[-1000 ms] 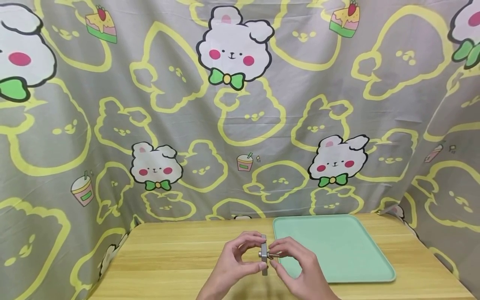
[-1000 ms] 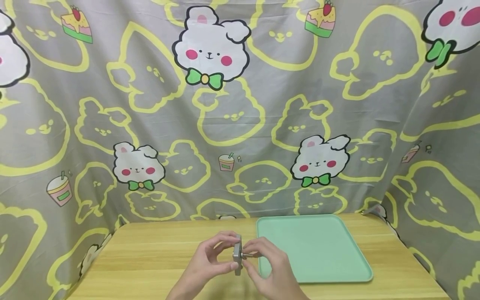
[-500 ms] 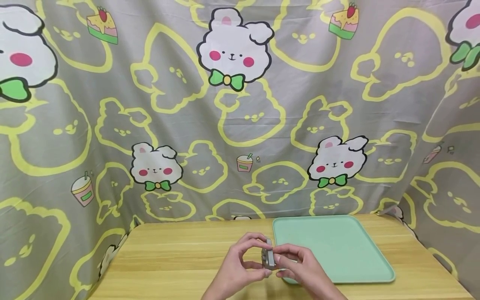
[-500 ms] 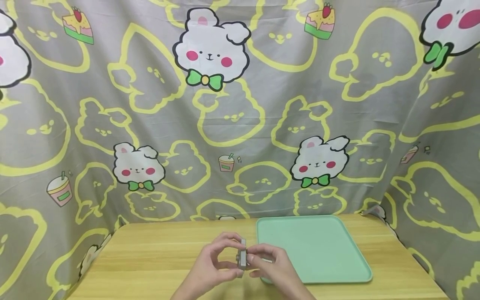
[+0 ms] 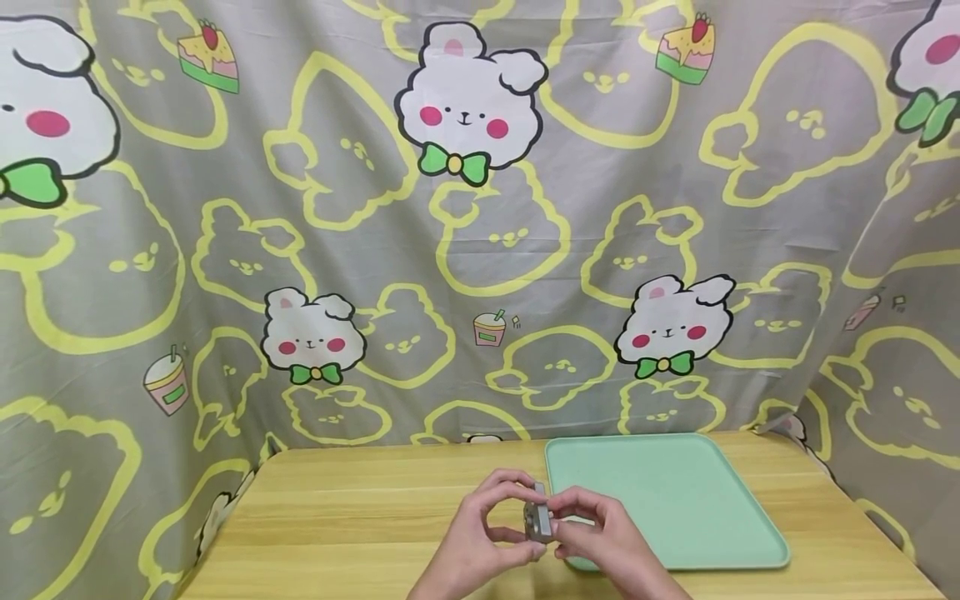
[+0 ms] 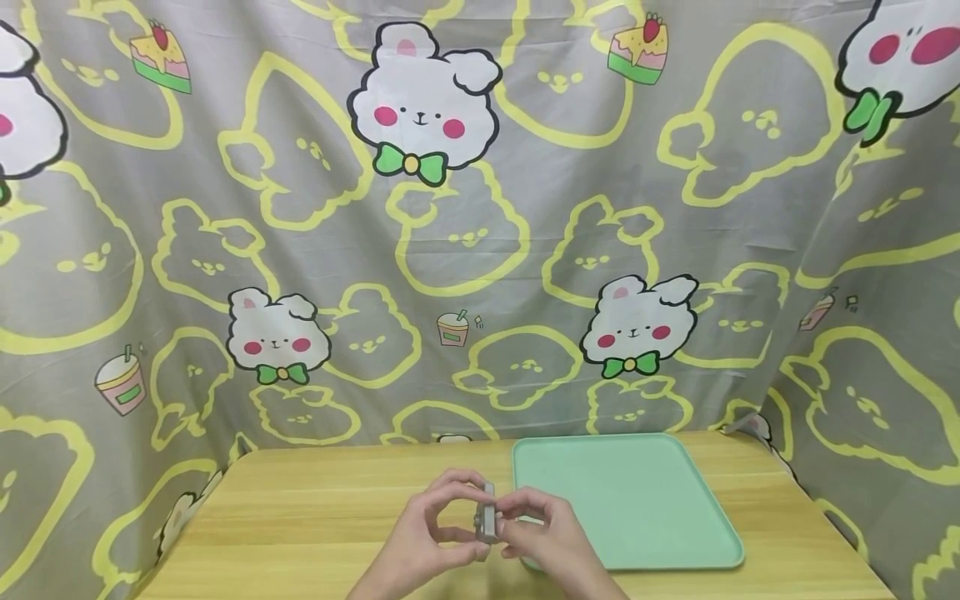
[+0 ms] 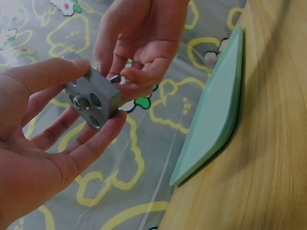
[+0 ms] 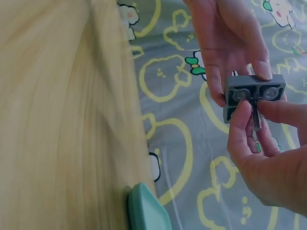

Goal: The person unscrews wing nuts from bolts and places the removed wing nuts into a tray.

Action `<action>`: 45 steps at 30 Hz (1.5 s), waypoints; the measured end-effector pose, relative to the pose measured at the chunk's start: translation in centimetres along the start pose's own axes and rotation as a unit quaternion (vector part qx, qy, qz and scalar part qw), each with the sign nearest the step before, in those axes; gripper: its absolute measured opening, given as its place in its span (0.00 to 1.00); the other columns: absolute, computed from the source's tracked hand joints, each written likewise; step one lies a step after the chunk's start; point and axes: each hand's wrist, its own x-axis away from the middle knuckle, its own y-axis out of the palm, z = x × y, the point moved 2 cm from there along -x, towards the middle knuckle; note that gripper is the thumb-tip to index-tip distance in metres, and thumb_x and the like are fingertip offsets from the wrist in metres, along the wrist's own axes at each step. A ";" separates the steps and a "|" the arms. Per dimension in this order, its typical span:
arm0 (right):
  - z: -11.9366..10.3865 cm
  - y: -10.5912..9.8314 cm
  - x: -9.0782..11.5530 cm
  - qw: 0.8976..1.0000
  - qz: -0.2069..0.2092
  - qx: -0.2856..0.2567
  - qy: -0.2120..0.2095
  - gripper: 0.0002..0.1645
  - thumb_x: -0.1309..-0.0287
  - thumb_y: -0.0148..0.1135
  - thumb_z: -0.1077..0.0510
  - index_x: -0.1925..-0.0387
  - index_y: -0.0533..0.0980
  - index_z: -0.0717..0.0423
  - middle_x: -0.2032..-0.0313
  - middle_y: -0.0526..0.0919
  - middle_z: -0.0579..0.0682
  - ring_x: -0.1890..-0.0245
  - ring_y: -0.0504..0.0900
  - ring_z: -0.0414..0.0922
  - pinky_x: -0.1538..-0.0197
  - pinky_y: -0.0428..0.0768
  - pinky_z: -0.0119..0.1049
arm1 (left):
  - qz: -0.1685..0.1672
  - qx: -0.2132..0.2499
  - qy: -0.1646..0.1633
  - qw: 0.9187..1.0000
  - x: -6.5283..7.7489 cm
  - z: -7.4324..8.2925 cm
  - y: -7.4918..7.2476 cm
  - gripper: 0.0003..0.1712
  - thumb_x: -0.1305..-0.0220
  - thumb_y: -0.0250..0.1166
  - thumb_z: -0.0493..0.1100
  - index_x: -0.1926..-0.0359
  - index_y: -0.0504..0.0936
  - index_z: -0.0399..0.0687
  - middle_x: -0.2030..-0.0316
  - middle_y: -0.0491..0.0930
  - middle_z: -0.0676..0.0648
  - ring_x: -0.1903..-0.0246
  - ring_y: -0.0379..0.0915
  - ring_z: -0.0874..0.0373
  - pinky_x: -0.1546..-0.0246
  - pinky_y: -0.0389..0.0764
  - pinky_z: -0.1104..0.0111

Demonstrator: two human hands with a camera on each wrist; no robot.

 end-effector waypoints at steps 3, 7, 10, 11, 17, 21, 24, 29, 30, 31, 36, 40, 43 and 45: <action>-0.3 0.4 0.1 0.998 0.003 0.043 -0.055 0.14 0.32 0.64 0.63 0.51 0.77 0.70 0.54 0.82 0.54 0.57 0.87 0.47 0.59 0.90 0.40 | 0.000 0.017 -0.017 1.000 -0.1 -0.1 -0.1 0.25 0.42 0.75 0.32 0.43 0.83 0.44 0.39 0.71 0.38 0.39 0.71 0.48 0.57 0.90 0.56; -0.5 1.0 0.4 0.988 0.010 0.093 -0.127 0.11 0.34 0.66 0.65 0.54 0.77 0.69 0.55 0.82 0.57 0.57 0.87 0.45 0.60 0.90 0.40 | 0.004 0.043 -0.042 0.998 -0.1 0.0 -0.3 0.26 0.43 0.75 0.29 0.43 0.82 0.40 0.39 0.70 0.35 0.40 0.72 0.47 0.54 0.89 0.54; -0.8 1.4 0.6 0.977 0.031 0.132 -0.166 0.07 0.35 0.68 0.66 0.57 0.79 0.63 0.57 0.83 0.56 0.57 0.86 0.42 0.58 0.90 0.39 | 0.012 0.055 -0.056 0.997 -0.2 0.0 -0.5 0.26 0.42 0.75 0.29 0.42 0.82 0.39 0.39 0.71 0.34 0.40 0.73 0.46 0.53 0.89 0.54; -0.8 1.5 0.6 0.972 0.037 0.143 -0.181 0.06 0.35 0.68 0.65 0.58 0.79 0.60 0.57 0.83 0.54 0.56 0.86 0.42 0.58 0.90 0.39 | 0.015 0.057 -0.061 0.996 -0.2 0.0 -0.5 0.26 0.42 0.75 0.29 0.42 0.82 0.39 0.39 0.71 0.35 0.40 0.73 0.47 0.53 0.89 0.54; -0.6 2.0 0.7 0.910 0.052 0.216 -0.351 0.15 0.42 0.71 0.71 0.62 0.81 0.48 0.59 0.83 0.48 0.60 0.85 0.42 0.61 0.90 0.35 | 0.025 0.079 -0.081 0.993 -0.1 0.1 -0.8 0.26 0.41 0.75 0.31 0.41 0.80 0.35 0.37 0.71 0.38 0.40 0.72 0.46 0.51 0.88 0.55; -0.2 2.1 0.6 0.838 0.076 0.278 -0.463 0.26 0.54 0.75 0.79 0.63 0.81 0.47 0.58 0.82 0.48 0.62 0.84 0.42 0.57 0.86 0.27 | 0.025 0.102 -0.081 0.991 0.0 0.1 -0.9 0.27 0.40 0.74 0.30 0.40 0.78 0.32 0.36 0.70 0.37 0.39 0.71 0.45 0.49 0.88 0.55; 0.0 2.2 0.4 0.800 0.091 0.301 -0.511 0.26 0.57 0.76 0.78 0.63 0.81 0.49 0.58 0.82 0.49 0.60 0.83 0.44 0.53 0.83 0.24 | 0.027 0.104 -0.079 0.991 0.0 0.3 -0.9 0.27 0.40 0.74 0.30 0.40 0.78 0.33 0.36 0.70 0.37 0.39 0.71 0.44 0.49 0.88 0.56; -0.3 2.3 0.6 0.803 0.092 0.301 -0.506 0.24 0.55 0.76 0.78 0.63 0.81 0.50 0.57 0.82 0.49 0.59 0.83 0.44 0.51 0.83 0.24 | 0.033 0.100 -0.083 0.991 0.0 0.5 -0.9 0.26 0.40 0.74 0.30 0.41 0.79 0.33 0.36 0.70 0.38 0.39 0.72 0.45 0.50 0.88 0.55; -0.4 2.4 0.6 0.817 0.083 0.290 -0.491 0.24 0.54 0.76 0.78 0.62 0.81 0.50 0.56 0.82 0.49 0.58 0.84 0.45 0.50 0.83 0.25 | 0.034 0.099 -0.083 0.991 0.0 0.5 -0.9 0.26 0.40 0.74 0.30 0.41 0.79 0.32 0.36 0.70 0.38 0.39 0.72 0.45 0.49 0.88 0.55; -0.5 2.4 0.7 0.834 0.071 0.275 -0.472 0.23 0.53 0.75 0.77 0.61 0.81 0.50 0.56 0.82 0.50 0.57 0.84 0.45 0.48 0.83 0.27 | 0.035 0.098 -0.082 0.991 0.0 0.5 -1.0 0.27 0.41 0.74 0.30 0.41 0.78 0.32 0.36 0.70 0.38 0.39 0.72 0.46 0.49 0.88 0.55; -1.1 1.9 1.0 0.935 0.023 0.149 -0.320 0.11 0.38 0.68 0.71 0.58 0.79 0.58 0.50 0.81 0.60 0.47 0.81 0.46 0.42 0.84 0.35 | 0.041 0.090 -0.073 0.992 -0.1 0.7 -1.1 0.27 0.41 0.74 0.29 0.41 0.79 0.32 0.37 0.69 0.38 0.40 0.73 0.45 0.50 0.88 0.54; -1.3 1.6 0.9 0.973 0.055 0.091 -0.203 0.11 0.34 0.67 0.65 0.53 0.78 0.65 0.48 0.79 0.67 0.47 0.82 0.47 0.44 0.85 0.37 | 0.042 0.079 -0.065 0.994 -0.1 0.9 -1.0 0.26 0.43 0.74 0.28 0.42 0.80 0.33 0.38 0.69 0.37 0.38 0.71 0.47 0.50 0.88 0.53; -1.1 1.3 0.6 0.990 0.079 0.054 -0.108 0.18 0.32 0.67 0.58 0.47 0.77 0.67 0.48 0.80 0.65 0.48 0.84 0.48 0.47 0.87 0.40 | 0.037 0.064 -0.054 0.996 -0.1 1.1 -0.9 0.26 0.44 0.74 0.27 0.42 0.81 0.33 0.38 0.69 0.35 0.37 0.70 0.47 0.51 0.88 0.54; -0.8 1.1 0.3 0.995 0.075 0.032 -0.053 0.22 0.30 0.65 0.54 0.44 0.77 0.67 0.48 0.81 0.61 0.49 0.84 0.48 0.47 0.87 0.41 | 0.030 0.051 -0.050 0.997 0.0 1.1 -0.7 0.27 0.44 0.74 0.27 0.42 0.81 0.34 0.38 0.68 0.34 0.38 0.70 0.46 0.52 0.89 0.54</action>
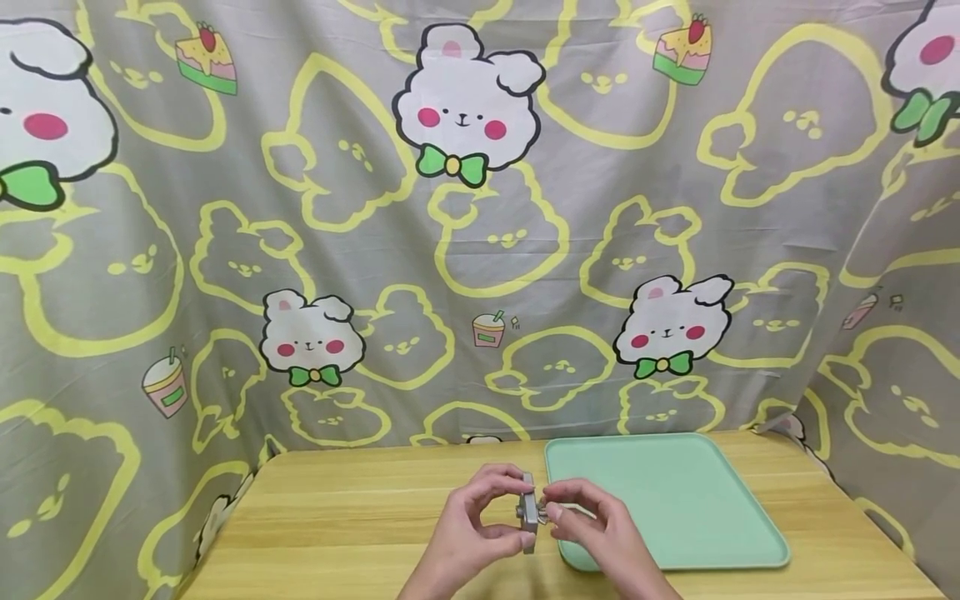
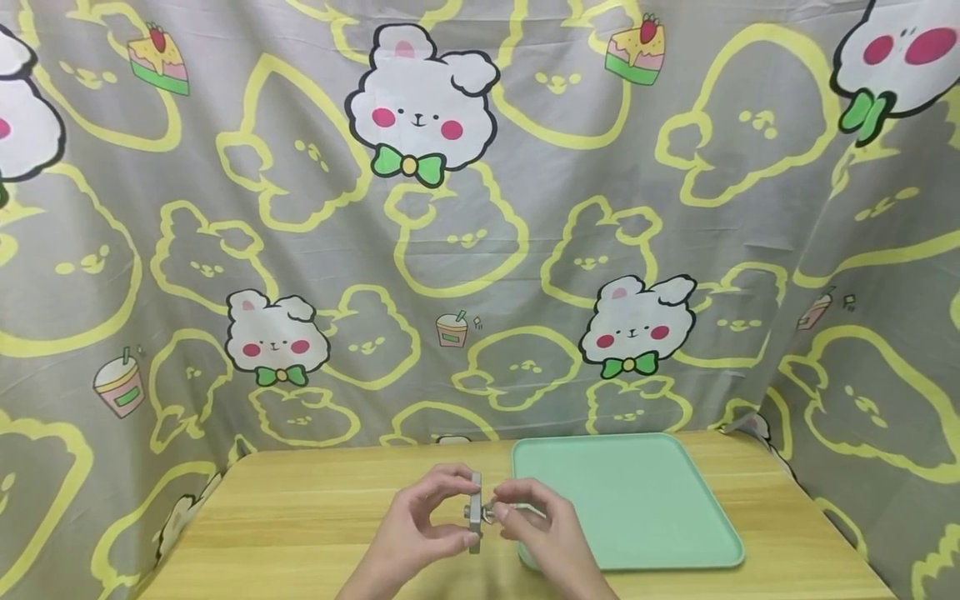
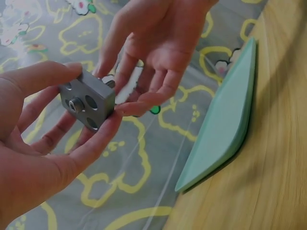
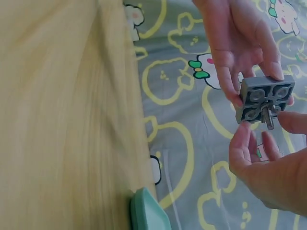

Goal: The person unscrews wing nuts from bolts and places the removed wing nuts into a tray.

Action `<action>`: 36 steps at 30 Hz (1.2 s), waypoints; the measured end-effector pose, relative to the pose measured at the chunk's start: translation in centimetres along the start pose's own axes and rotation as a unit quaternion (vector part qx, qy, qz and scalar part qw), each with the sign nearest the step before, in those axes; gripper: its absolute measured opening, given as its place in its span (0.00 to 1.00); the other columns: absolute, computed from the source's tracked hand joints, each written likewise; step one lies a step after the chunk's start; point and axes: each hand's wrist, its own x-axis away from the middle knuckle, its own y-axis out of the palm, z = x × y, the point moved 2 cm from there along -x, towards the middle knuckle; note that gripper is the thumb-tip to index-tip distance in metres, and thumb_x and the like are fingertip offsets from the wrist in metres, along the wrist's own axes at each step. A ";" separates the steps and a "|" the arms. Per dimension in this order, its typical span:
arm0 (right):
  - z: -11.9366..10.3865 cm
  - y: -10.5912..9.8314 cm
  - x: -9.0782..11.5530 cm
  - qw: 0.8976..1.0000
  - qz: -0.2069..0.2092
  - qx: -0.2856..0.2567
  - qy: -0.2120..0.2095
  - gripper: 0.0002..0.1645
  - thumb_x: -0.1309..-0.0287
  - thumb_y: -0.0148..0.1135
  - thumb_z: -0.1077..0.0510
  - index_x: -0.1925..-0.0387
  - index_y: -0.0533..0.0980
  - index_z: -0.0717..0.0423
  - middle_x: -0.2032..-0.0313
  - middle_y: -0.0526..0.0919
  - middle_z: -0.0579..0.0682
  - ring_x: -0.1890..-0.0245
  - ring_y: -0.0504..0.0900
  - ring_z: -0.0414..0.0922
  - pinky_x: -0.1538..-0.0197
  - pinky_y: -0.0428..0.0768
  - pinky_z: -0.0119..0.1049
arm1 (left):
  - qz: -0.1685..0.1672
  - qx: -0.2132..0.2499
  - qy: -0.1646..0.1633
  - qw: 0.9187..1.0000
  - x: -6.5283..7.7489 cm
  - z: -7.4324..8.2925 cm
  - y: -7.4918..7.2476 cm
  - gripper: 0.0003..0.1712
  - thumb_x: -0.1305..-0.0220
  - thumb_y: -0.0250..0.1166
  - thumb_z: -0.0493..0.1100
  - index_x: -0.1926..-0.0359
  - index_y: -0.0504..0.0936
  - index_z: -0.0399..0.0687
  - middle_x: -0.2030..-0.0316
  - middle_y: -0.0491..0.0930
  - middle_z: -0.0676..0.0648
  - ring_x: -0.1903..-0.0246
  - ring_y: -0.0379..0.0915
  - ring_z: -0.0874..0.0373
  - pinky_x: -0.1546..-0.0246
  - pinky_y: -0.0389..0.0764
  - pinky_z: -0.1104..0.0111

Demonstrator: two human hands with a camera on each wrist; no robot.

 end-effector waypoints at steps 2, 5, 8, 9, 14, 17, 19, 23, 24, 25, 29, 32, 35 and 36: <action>0.4 -0.2 -0.2 0.999 -0.022 -0.027 0.040 0.25 0.28 0.63 0.52 0.41 0.76 0.67 0.46 0.81 0.57 0.49 0.84 0.48 0.47 0.87 0.43 | -0.005 -0.016 0.002 1.000 0.1 0.0 0.2 0.26 0.44 0.74 0.28 0.43 0.81 0.35 0.38 0.68 0.35 0.38 0.70 0.46 0.52 0.89 0.55; 1.0 -0.5 -0.3 0.994 -0.064 -0.061 0.071 0.24 0.25 0.58 0.53 0.38 0.74 0.68 0.45 0.81 0.53 0.48 0.82 0.47 0.47 0.87 0.43 | -0.011 -0.036 0.002 0.999 0.1 -0.1 0.5 0.25 0.43 0.75 0.30 0.43 0.82 0.39 0.38 0.69 0.38 0.38 0.69 0.46 0.54 0.90 0.57; 1.3 -0.7 -0.2 0.989 -0.090 -0.087 0.082 0.22 0.24 0.55 0.56 0.39 0.74 0.69 0.46 0.82 0.52 0.50 0.82 0.46 0.48 0.87 0.40 | -0.013 -0.050 0.009 0.999 0.1 -0.2 0.7 0.24 0.44 0.76 0.31 0.45 0.84 0.42 0.39 0.70 0.39 0.39 0.68 0.46 0.56 0.90 0.57; 1.3 -0.8 -0.2 0.988 -0.093 -0.091 0.083 0.21 0.24 0.55 0.57 0.39 0.74 0.69 0.47 0.82 0.52 0.50 0.82 0.46 0.49 0.87 0.39 | -0.013 -0.053 0.011 0.998 0.1 -0.2 0.8 0.24 0.44 0.76 0.31 0.45 0.84 0.43 0.40 0.71 0.40 0.40 0.68 0.46 0.56 0.90 0.57; 1.2 -0.9 -0.2 0.989 -0.092 -0.089 0.077 0.16 0.25 0.56 0.60 0.44 0.78 0.65 0.50 0.82 0.50 0.53 0.82 0.46 0.51 0.87 0.38 | -0.011 -0.062 0.018 0.998 0.1 -0.2 0.9 0.24 0.45 0.76 0.31 0.46 0.85 0.43 0.40 0.72 0.40 0.40 0.69 0.48 0.58 0.91 0.58; 1.0 -0.8 -0.2 0.993 -0.078 -0.062 0.063 0.13 0.27 0.58 0.61 0.47 0.79 0.64 0.53 0.82 0.50 0.54 0.83 0.47 0.53 0.88 0.38 | -0.009 -0.061 0.015 0.998 0.1 -0.2 1.0 0.24 0.45 0.76 0.31 0.46 0.85 0.44 0.40 0.72 0.41 0.41 0.70 0.48 0.58 0.91 0.59; 0.8 -0.8 -0.2 0.996 -0.067 -0.040 0.048 0.13 0.28 0.60 0.61 0.49 0.79 0.66 0.54 0.82 0.51 0.55 0.84 0.47 0.55 0.89 0.39 | -0.008 -0.058 0.014 0.998 0.0 -0.2 1.0 0.25 0.45 0.77 0.31 0.46 0.84 0.45 0.41 0.72 0.40 0.41 0.70 0.47 0.58 0.91 0.59; 0.4 -0.8 -0.1 0.999 -0.049 -0.001 0.006 0.14 0.30 0.63 0.62 0.50 0.78 0.69 0.54 0.83 0.54 0.57 0.87 0.46 0.58 0.90 0.41 | -0.004 -0.050 0.012 0.999 -0.2 -0.3 1.0 0.25 0.45 0.77 0.32 0.45 0.84 0.46 0.40 0.71 0.39 0.41 0.71 0.47 0.57 0.90 0.58; 0.3 -0.7 -0.1 0.999 -0.047 0.013 -0.010 0.14 0.31 0.64 0.62 0.50 0.78 0.69 0.54 0.83 0.55 0.57 0.87 0.46 0.59 0.90 0.42 | -0.003 -0.048 0.011 0.999 -0.2 -0.3 1.0 0.25 0.45 0.77 0.32 0.45 0.84 0.47 0.40 0.71 0.39 0.40 0.71 0.47 0.56 0.90 0.58; 0.3 -0.6 -0.1 0.998 -0.043 0.025 -0.024 0.14 0.31 0.65 0.62 0.51 0.78 0.69 0.55 0.83 0.55 0.57 0.87 0.45 0.58 0.90 0.42 | -0.003 -0.045 0.011 0.999 -0.2 -0.4 0.9 0.25 0.44 0.77 0.32 0.45 0.83 0.47 0.40 0.71 0.39 0.40 0.71 0.47 0.56 0.90 0.57; 0.2 -0.1 0.1 0.994 -0.025 0.078 -0.070 0.12 0.34 0.68 0.62 0.54 0.79 0.66 0.56 0.83 0.56 0.57 0.87 0.45 0.56 0.90 0.39 | -0.004 -0.026 0.005 1.000 -0.1 -0.8 0.5 0.25 0.42 0.75 0.31 0.44 0.82 0.44 0.40 0.70 0.37 0.40 0.73 0.48 0.55 0.90 0.56; 0.2 0.3 0.3 0.985 -0.007 0.117 -0.130 0.07 0.35 0.69 0.62 0.56 0.81 0.58 0.59 0.84 0.52 0.58 0.86 0.43 0.58 0.90 0.38 | -0.004 -0.010 -0.002 1.000 -0.1 -0.8 0.3 0.24 0.41 0.74 0.31 0.43 0.82 0.42 0.39 0.69 0.36 0.40 0.73 0.47 0.54 0.89 0.55; 0.2 0.6 0.4 0.953 0.009 0.169 -0.250 0.12 0.38 0.70 0.67 0.58 0.81 0.50 0.59 0.84 0.47 0.60 0.85 0.42 0.62 0.89 0.36 | 0.001 0.003 -0.005 1.000 -0.2 -0.5 0.2 0.24 0.40 0.74 0.31 0.43 0.81 0.40 0.39 0.69 0.37 0.40 0.73 0.48 0.52 0.89 0.55; 0.2 0.7 0.4 0.936 0.015 0.189 -0.297 0.15 0.40 0.71 0.69 0.58 0.81 0.48 0.59 0.84 0.45 0.60 0.85 0.42 0.63 0.88 0.34 | 0.002 0.007 -0.004 1.000 -0.2 -0.5 0.1 0.24 0.40 0.74 0.31 0.43 0.81 0.39 0.39 0.69 0.37 0.40 0.73 0.48 0.52 0.89 0.55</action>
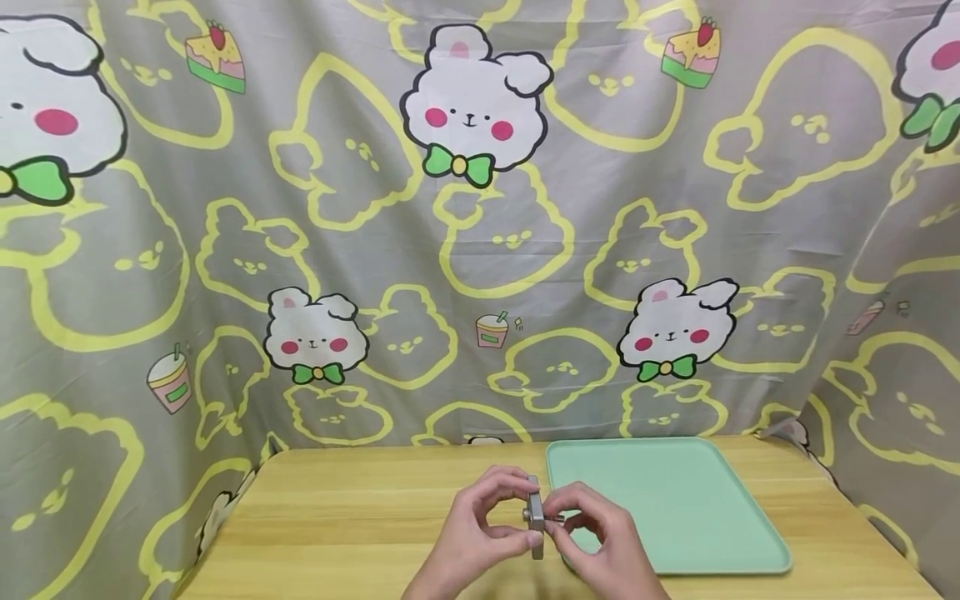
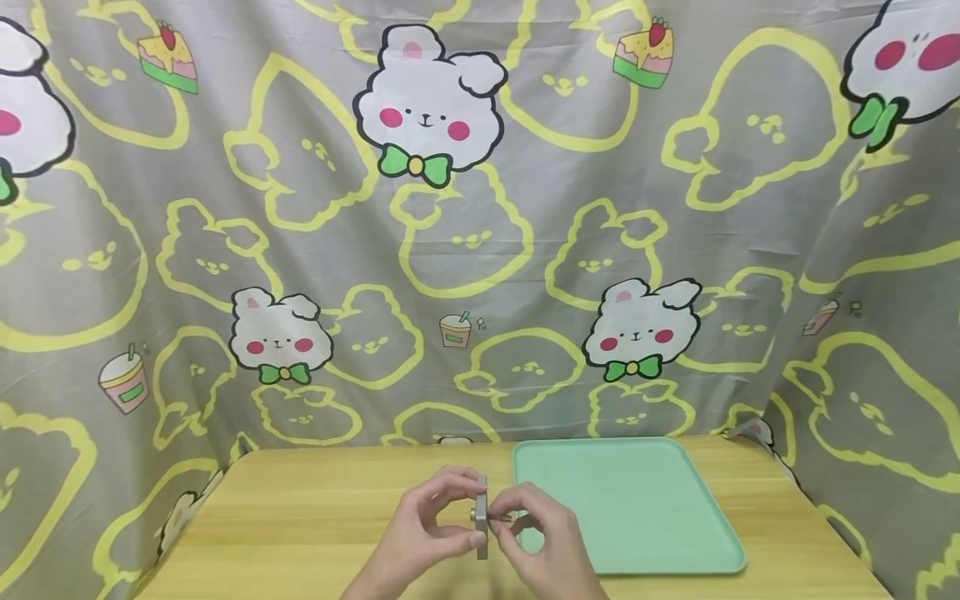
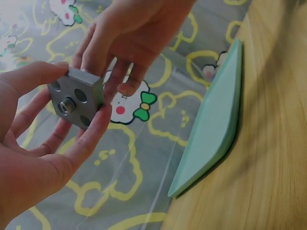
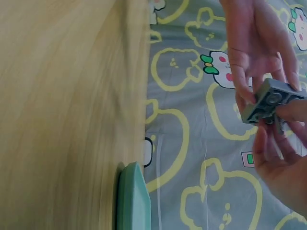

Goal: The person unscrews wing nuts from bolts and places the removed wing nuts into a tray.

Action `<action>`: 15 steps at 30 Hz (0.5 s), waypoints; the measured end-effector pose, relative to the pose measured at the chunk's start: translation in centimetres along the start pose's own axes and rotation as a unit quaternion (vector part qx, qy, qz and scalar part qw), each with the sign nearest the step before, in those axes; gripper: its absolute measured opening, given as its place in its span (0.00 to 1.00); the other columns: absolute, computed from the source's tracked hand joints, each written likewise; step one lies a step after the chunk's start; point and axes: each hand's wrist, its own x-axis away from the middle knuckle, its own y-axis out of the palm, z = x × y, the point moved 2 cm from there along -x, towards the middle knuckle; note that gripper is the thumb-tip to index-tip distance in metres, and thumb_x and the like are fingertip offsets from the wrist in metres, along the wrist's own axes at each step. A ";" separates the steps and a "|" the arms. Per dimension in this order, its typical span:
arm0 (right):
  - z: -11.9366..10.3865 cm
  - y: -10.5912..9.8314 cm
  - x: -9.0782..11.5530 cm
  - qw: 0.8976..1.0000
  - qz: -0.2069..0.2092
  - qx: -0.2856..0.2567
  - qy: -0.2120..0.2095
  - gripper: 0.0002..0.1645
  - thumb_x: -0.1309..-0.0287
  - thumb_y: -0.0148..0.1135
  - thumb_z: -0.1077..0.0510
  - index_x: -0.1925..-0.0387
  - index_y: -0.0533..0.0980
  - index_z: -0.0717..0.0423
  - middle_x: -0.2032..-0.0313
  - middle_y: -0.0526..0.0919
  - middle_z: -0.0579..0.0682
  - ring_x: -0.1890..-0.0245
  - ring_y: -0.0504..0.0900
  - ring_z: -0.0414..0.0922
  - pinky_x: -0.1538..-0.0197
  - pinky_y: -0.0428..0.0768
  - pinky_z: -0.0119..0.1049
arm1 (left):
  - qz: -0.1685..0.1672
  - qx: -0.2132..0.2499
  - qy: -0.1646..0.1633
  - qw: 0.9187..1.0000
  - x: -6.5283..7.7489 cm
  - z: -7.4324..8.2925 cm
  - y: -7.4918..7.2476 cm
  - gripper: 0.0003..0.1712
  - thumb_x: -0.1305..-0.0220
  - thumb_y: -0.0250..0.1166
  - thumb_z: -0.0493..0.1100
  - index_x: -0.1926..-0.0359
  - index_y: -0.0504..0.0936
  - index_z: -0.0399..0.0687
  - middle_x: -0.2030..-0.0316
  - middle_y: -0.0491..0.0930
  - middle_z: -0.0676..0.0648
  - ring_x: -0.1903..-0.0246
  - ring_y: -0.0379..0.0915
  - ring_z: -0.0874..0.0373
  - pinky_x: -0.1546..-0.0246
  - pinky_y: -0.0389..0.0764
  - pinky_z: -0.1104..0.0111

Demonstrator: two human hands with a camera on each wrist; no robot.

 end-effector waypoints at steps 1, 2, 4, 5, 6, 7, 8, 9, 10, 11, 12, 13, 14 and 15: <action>0.0 0.0 0.0 0.998 0.008 0.021 -0.050 0.17 0.41 0.71 0.71 0.58 0.81 0.47 0.58 0.84 0.45 0.60 0.84 0.41 0.64 0.87 0.32 | -0.001 0.003 0.002 1.000 0.0 0.0 0.0 0.24 0.40 0.74 0.31 0.43 0.81 0.37 0.39 0.69 0.36 0.40 0.74 0.48 0.52 0.89 0.55; -0.1 0.1 0.0 0.994 0.015 0.041 -0.095 0.17 0.41 0.71 0.71 0.59 0.81 0.47 0.58 0.83 0.45 0.60 0.84 0.41 0.62 0.87 0.30 | 0.000 0.007 0.001 1.000 0.0 0.1 -0.1 0.24 0.41 0.74 0.30 0.43 0.80 0.36 0.39 0.69 0.36 0.41 0.74 0.49 0.52 0.89 0.55; -0.1 0.3 0.0 0.980 0.029 0.074 -0.183 0.13 0.39 0.70 0.69 0.59 0.81 0.49 0.57 0.82 0.48 0.60 0.83 0.42 0.60 0.85 0.26 | 0.001 0.016 -0.002 1.000 0.0 0.1 -0.1 0.24 0.41 0.74 0.30 0.43 0.80 0.35 0.38 0.69 0.36 0.41 0.74 0.49 0.51 0.89 0.55; -0.2 0.3 0.0 0.971 0.035 0.087 -0.219 0.09 0.37 0.69 0.67 0.60 0.81 0.51 0.56 0.82 0.50 0.60 0.83 0.43 0.59 0.84 0.25 | 0.001 0.022 -0.004 1.000 0.0 0.2 -0.2 0.25 0.41 0.74 0.30 0.43 0.79 0.34 0.38 0.69 0.36 0.41 0.74 0.48 0.51 0.89 0.54; -0.2 0.4 0.0 0.963 0.040 0.096 -0.249 0.05 0.34 0.68 0.65 0.62 0.81 0.52 0.56 0.82 0.52 0.60 0.83 0.44 0.58 0.83 0.24 | 0.002 0.026 -0.006 1.000 0.0 0.2 -0.2 0.25 0.41 0.74 0.30 0.42 0.79 0.34 0.38 0.69 0.37 0.41 0.74 0.47 0.51 0.88 0.54; -0.3 0.5 -0.1 0.955 0.044 0.103 -0.275 0.02 0.32 0.65 0.63 0.63 0.80 0.54 0.56 0.81 0.54 0.60 0.83 0.45 0.58 0.82 0.24 | 0.002 0.030 -0.008 1.000 0.1 0.2 -0.3 0.25 0.41 0.74 0.30 0.42 0.79 0.33 0.38 0.69 0.37 0.40 0.73 0.46 0.51 0.88 0.54; -0.3 0.6 -0.1 0.949 0.047 0.107 -0.293 0.04 0.29 0.63 0.61 0.63 0.80 0.55 0.56 0.81 0.55 0.59 0.83 0.47 0.58 0.82 0.24 | 0.003 0.033 -0.012 0.999 0.1 0.2 -0.3 0.26 0.41 0.74 0.30 0.42 0.79 0.34 0.37 0.69 0.38 0.40 0.73 0.46 0.51 0.88 0.53; -0.4 0.6 -0.2 0.944 0.049 0.111 -0.306 0.06 0.28 0.61 0.61 0.64 0.80 0.56 0.56 0.81 0.57 0.59 0.83 0.48 0.59 0.82 0.24 | 0.004 0.035 -0.012 0.999 0.1 0.3 -0.3 0.26 0.41 0.74 0.30 0.42 0.79 0.33 0.37 0.69 0.38 0.40 0.73 0.45 0.51 0.88 0.53; -0.4 0.6 -0.2 0.941 0.051 0.112 -0.314 0.07 0.27 0.60 0.60 0.65 0.80 0.57 0.56 0.81 0.58 0.59 0.83 0.49 0.59 0.82 0.24 | 0.003 0.037 -0.011 0.999 0.1 0.3 -0.3 0.26 0.41 0.74 0.30 0.42 0.78 0.33 0.37 0.68 0.38 0.40 0.73 0.44 0.51 0.88 0.53; -0.4 0.6 -0.2 0.941 0.052 0.114 -0.315 0.08 0.27 0.60 0.60 0.65 0.80 0.57 0.56 0.81 0.58 0.59 0.83 0.49 0.59 0.82 0.24 | 0.004 0.037 -0.011 0.999 0.1 0.4 -0.3 0.26 0.41 0.74 0.30 0.42 0.78 0.32 0.37 0.68 0.38 0.40 0.73 0.44 0.51 0.88 0.53; -0.4 0.6 -0.2 0.942 0.052 0.113 -0.311 0.07 0.27 0.60 0.60 0.65 0.80 0.57 0.56 0.81 0.58 0.59 0.83 0.49 0.57 0.82 0.24 | 0.003 0.037 -0.011 0.999 0.1 0.4 -0.3 0.26 0.41 0.74 0.30 0.41 0.78 0.32 0.37 0.68 0.38 0.40 0.73 0.44 0.51 0.88 0.53; -0.4 0.6 -0.2 0.945 0.052 0.112 -0.302 0.06 0.28 0.61 0.60 0.64 0.80 0.56 0.56 0.81 0.57 0.59 0.83 0.49 0.55 0.83 0.24 | 0.003 0.037 -0.011 0.999 0.1 0.4 -0.3 0.26 0.40 0.74 0.30 0.41 0.78 0.31 0.37 0.68 0.38 0.40 0.73 0.44 0.51 0.88 0.53; -0.5 0.6 -0.1 0.950 0.050 0.106 -0.289 0.03 0.30 0.64 0.62 0.63 0.80 0.55 0.55 0.81 0.56 0.58 0.83 0.48 0.53 0.83 0.24 | 0.004 0.035 -0.011 0.999 0.1 0.4 -0.3 0.26 0.40 0.74 0.30 0.41 0.77 0.31 0.37 0.68 0.37 0.40 0.73 0.45 0.51 0.88 0.53; -0.5 0.5 -0.1 0.956 0.047 0.100 -0.272 0.03 0.33 0.67 0.64 0.61 0.81 0.54 0.55 0.82 0.56 0.58 0.83 0.48 0.51 0.83 0.24 | 0.005 0.032 -0.011 0.999 0.1 0.4 -0.3 0.26 0.40 0.74 0.30 0.41 0.77 0.30 0.37 0.68 0.37 0.41 0.73 0.45 0.51 0.88 0.53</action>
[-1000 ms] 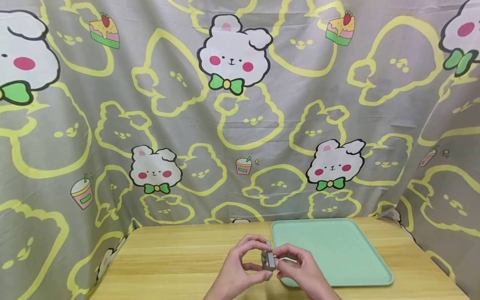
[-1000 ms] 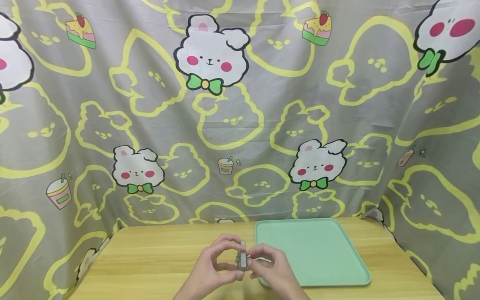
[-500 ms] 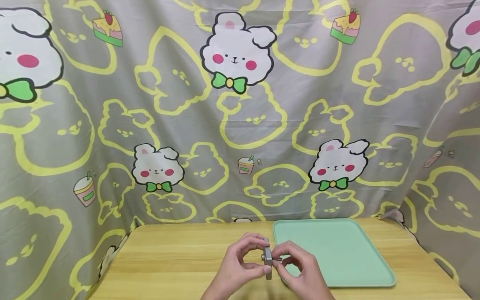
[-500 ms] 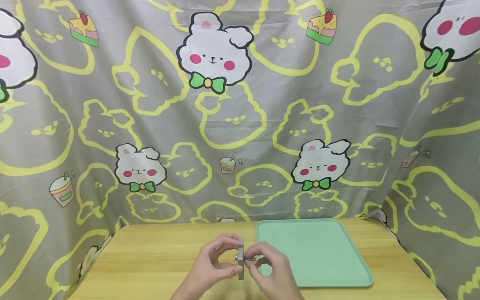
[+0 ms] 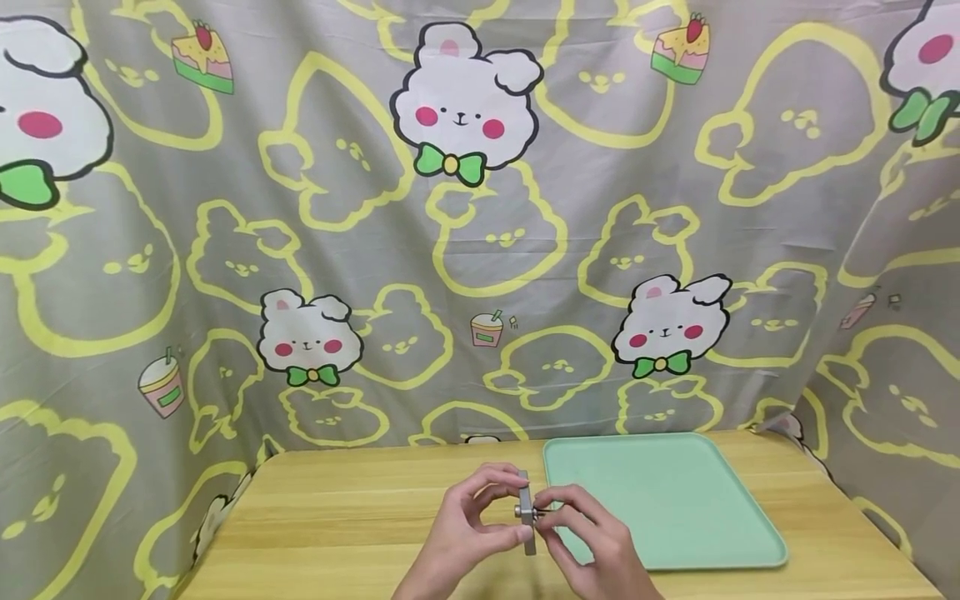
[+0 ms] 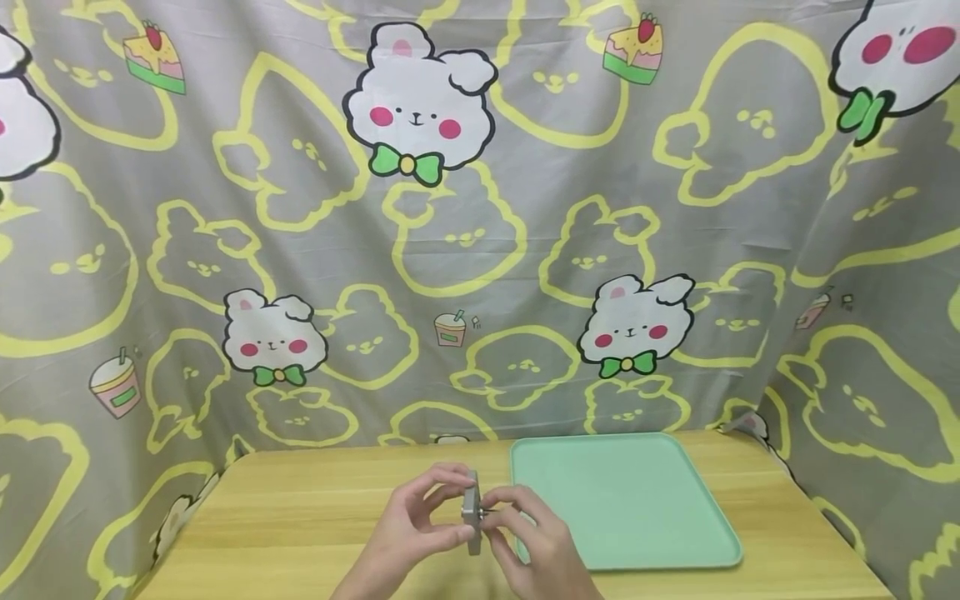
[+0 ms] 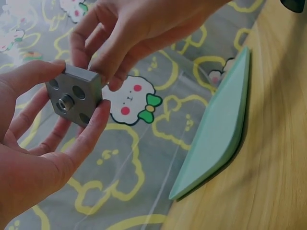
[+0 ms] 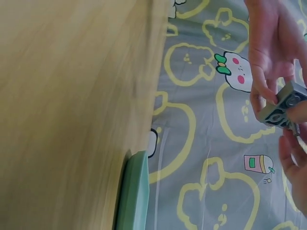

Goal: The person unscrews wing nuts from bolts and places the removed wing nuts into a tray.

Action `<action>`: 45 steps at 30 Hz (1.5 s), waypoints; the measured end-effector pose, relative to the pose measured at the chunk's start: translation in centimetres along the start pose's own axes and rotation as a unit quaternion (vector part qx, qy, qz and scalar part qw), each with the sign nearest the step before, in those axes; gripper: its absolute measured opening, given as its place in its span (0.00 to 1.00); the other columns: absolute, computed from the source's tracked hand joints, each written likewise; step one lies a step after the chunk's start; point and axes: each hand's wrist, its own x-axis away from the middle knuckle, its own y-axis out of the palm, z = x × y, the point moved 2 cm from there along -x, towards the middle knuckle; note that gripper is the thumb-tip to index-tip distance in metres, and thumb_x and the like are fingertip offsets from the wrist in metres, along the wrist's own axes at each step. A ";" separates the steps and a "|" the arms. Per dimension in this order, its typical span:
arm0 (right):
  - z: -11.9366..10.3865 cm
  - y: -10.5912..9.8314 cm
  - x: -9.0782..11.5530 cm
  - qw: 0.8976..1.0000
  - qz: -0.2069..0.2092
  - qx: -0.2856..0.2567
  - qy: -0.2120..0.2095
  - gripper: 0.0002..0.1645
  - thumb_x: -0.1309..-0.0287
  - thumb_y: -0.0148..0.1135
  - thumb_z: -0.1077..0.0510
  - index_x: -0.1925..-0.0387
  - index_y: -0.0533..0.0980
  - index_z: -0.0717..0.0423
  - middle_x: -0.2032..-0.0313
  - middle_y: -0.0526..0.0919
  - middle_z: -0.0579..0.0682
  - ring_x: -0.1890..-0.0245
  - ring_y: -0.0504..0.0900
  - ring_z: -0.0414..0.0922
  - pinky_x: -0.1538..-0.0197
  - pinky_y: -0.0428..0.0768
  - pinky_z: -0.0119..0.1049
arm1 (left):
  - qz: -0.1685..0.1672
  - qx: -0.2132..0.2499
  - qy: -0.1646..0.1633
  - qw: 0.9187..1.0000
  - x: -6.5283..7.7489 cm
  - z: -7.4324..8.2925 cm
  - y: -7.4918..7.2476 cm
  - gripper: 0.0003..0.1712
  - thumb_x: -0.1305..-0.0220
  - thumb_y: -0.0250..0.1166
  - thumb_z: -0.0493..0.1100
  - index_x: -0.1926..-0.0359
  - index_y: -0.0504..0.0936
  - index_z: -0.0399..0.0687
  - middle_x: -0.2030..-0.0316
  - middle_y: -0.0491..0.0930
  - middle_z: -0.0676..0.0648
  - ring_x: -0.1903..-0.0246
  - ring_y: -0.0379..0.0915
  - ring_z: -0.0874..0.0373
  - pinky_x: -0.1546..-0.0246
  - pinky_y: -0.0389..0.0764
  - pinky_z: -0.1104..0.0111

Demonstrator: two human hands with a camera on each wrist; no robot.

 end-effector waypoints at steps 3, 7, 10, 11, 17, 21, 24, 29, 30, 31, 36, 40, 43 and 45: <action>-0.2 -0.2 0.0 0.995 -0.013 -0.038 0.092 0.15 0.42 0.73 0.69 0.56 0.81 0.52 0.52 0.82 0.53 0.55 0.84 0.47 0.50 0.85 0.28 | 0.006 -0.010 -0.002 1.000 0.0 0.0 -0.1 0.26 0.41 0.73 0.29 0.42 0.77 0.29 0.38 0.69 0.36 0.41 0.73 0.45 0.51 0.88 0.54; -0.1 -0.6 -0.1 0.947 -0.019 -0.129 0.295 0.14 0.38 0.70 0.67 0.52 0.80 0.55 0.51 0.83 0.54 0.50 0.84 0.46 0.51 0.88 0.35 | 0.008 -0.018 0.001 1.000 0.0 0.1 -0.2 0.26 0.41 0.73 0.28 0.42 0.78 0.31 0.38 0.68 0.36 0.40 0.72 0.46 0.50 0.88 0.54; 0.3 -0.9 -0.2 0.878 -0.013 -0.189 0.440 0.13 0.32 0.66 0.60 0.50 0.79 0.62 0.51 0.83 0.57 0.52 0.86 0.46 0.52 0.89 0.39 | -0.005 -0.031 0.009 0.999 0.0 0.2 -0.1 0.26 0.42 0.74 0.28 0.42 0.79 0.31 0.38 0.68 0.35 0.39 0.71 0.46 0.51 0.88 0.54; 0.5 -1.0 -0.2 0.856 -0.014 -0.203 0.475 0.15 0.31 0.66 0.58 0.49 0.79 0.63 0.51 0.83 0.58 0.53 0.87 0.47 0.53 0.89 0.40 | -0.010 -0.037 0.013 0.999 0.0 0.2 0.0 0.26 0.42 0.74 0.29 0.42 0.79 0.31 0.38 0.68 0.35 0.38 0.71 0.47 0.51 0.88 0.54; 1.7 -1.3 0.5 0.759 -0.067 -0.316 0.565 0.22 0.26 0.60 0.55 0.42 0.77 0.69 0.50 0.83 0.55 0.53 0.85 0.48 0.52 0.89 0.42 | -0.035 -0.073 0.061 0.995 0.2 -0.1 0.5 0.25 0.44 0.75 0.30 0.44 0.81 0.38 0.39 0.70 0.37 0.39 0.70 0.48 0.55 0.90 0.53; 2.0 -1.3 1.0 0.727 -0.091 -0.369 0.571 0.21 0.25 0.59 0.56 0.42 0.78 0.68 0.48 0.82 0.52 0.51 0.83 0.48 0.49 0.88 0.42 | -0.046 -0.089 0.086 0.991 0.3 -0.3 0.7 0.25 0.45 0.76 0.30 0.45 0.83 0.40 0.41 0.71 0.39 0.41 0.71 0.50 0.58 0.90 0.53; 2.0 -1.2 1.1 0.722 -0.090 -0.377 0.573 0.20 0.27 0.60 0.57 0.43 0.78 0.68 0.48 0.82 0.52 0.51 0.83 0.48 0.49 0.88 0.41 | -0.047 -0.100 0.079 0.991 0.3 -0.4 0.7 0.24 0.44 0.76 0.31 0.46 0.84 0.41 0.41 0.72 0.42 0.41 0.71 0.50 0.59 0.91 0.55; 2.0 -1.1 1.1 0.735 -0.088 -0.352 0.573 0.17 0.29 0.62 0.59 0.46 0.80 0.67 0.51 0.82 0.51 0.54 0.84 0.48 0.53 0.89 0.40 | -0.046 -0.105 0.061 0.992 0.2 -0.5 0.7 0.23 0.43 0.77 0.33 0.46 0.84 0.42 0.40 0.72 0.43 0.41 0.71 0.49 0.59 0.91 0.57; 2.0 -1.1 1.1 0.743 -0.088 -0.345 0.567 0.16 0.29 0.62 0.59 0.47 0.80 0.68 0.51 0.82 0.51 0.55 0.85 0.47 0.54 0.89 0.40 | -0.044 -0.104 0.058 0.992 0.2 -0.6 0.7 0.24 0.43 0.77 0.33 0.45 0.84 0.42 0.40 0.72 0.43 0.41 0.71 0.49 0.59 0.91 0.57; 2.0 -1.2 1.1 0.752 -0.089 -0.339 0.559 0.16 0.29 0.61 0.60 0.48 0.80 0.69 0.51 0.82 0.51 0.56 0.86 0.47 0.56 0.89 0.39 | -0.043 -0.102 0.055 0.992 0.2 -0.6 0.7 0.24 0.44 0.77 0.33 0.45 0.84 0.42 0.40 0.72 0.43 0.41 0.71 0.49 0.59 0.91 0.57; 1.4 -1.1 0.8 0.815 -0.089 -0.287 0.496 0.14 0.31 0.64 0.63 0.52 0.78 0.73 0.53 0.83 0.54 0.57 0.87 0.44 0.56 0.89 0.36 | -0.037 -0.076 0.038 0.996 0.1 -0.7 0.5 0.25 0.43 0.76 0.32 0.44 0.83 0.42 0.40 0.72 0.39 0.40 0.72 0.49 0.57 0.90 0.55; 0.8 -0.9 0.5 0.856 -0.080 -0.225 0.459 0.10 0.34 0.68 0.61 0.56 0.80 0.65 0.57 0.84 0.55 0.57 0.86 0.44 0.54 0.89 0.36 | -0.033 -0.054 0.009 0.998 0.0 -0.6 0.3 0.25 0.43 0.76 0.31 0.43 0.83 0.42 0.39 0.71 0.35 0.40 0.73 0.48 0.53 0.89 0.54; 0.4 -0.6 0.3 0.891 -0.064 -0.182 0.412 0.04 0.36 0.70 0.61 0.60 0.82 0.55 0.60 0.85 0.51 0.58 0.86 0.42 0.58 0.90 0.37 | -0.028 -0.041 -0.002 0.999 0.0 -0.5 0.2 0.25 0.42 0.76 0.30 0.43 0.82 0.40 0.39 0.70 0.34 0.40 0.73 0.46 0.52 0.88 0.54; 0.3 -0.4 0.3 0.925 -0.053 -0.152 0.344 0.08 0.38 0.71 0.65 0.62 0.82 0.50 0.60 0.85 0.48 0.59 0.86 0.43 0.61 0.90 0.37 | -0.025 -0.035 -0.004 0.999 0.0 -0.5 0.0 0.25 0.41 0.75 0.31 0.42 0.81 0.38 0.39 0.70 0.34 0.39 0.72 0.46 0.51 0.88 0.53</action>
